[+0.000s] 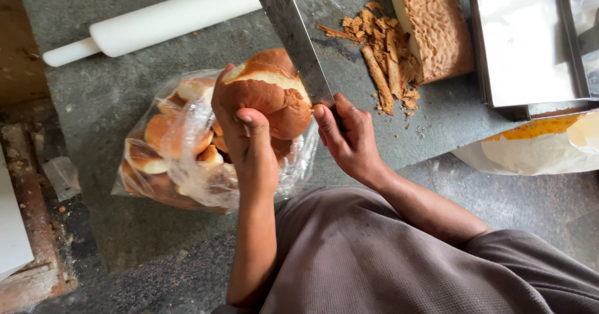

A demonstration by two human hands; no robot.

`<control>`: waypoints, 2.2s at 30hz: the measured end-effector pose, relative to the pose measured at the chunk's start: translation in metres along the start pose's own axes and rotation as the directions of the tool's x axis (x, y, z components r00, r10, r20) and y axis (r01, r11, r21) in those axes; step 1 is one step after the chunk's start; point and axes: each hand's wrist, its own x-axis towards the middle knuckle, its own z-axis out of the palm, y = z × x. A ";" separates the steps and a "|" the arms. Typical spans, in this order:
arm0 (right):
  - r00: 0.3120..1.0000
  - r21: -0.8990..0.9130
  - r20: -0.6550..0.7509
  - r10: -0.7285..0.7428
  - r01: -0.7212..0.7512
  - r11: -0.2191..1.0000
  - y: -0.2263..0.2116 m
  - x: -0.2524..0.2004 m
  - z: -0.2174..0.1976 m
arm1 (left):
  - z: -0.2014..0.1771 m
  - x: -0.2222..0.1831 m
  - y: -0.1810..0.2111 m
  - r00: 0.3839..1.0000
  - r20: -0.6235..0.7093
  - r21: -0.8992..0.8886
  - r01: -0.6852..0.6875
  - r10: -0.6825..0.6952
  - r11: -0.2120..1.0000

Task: The person takes a bag of buns from a compartment, carries it to a counter, and slices the individual buns using a long knife.

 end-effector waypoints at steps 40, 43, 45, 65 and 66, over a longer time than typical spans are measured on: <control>0.889 0.669 0.430 0.158 -0.431 0.606 0.088 0.071 -0.129 | 0.115 0.010 -0.013 0.937 0.218 0.078 0.261 -0.272 0.962; 0.909 0.745 0.409 0.083 -0.385 0.545 0.098 0.067 -0.135 | 0.109 0.043 -0.008 0.918 0.201 0.110 0.326 -0.342 0.939; 0.921 0.770 0.389 0.018 -0.335 0.542 0.109 0.066 -0.142 | 0.101 0.069 -0.005 0.931 0.071 0.204 0.338 -0.358 0.919; 0.924 0.733 0.268 0.272 -0.379 0.565 0.128 0.051 -0.161 | -0.001 -0.013 -0.014 0.969 -0.124 0.703 0.239 -0.215 0.670; 0.924 0.727 0.276 0.264 -0.381 0.571 0.123 0.051 -0.159 | 0.001 -0.014 -0.020 0.942 -0.100 0.795 0.270 -0.321 0.543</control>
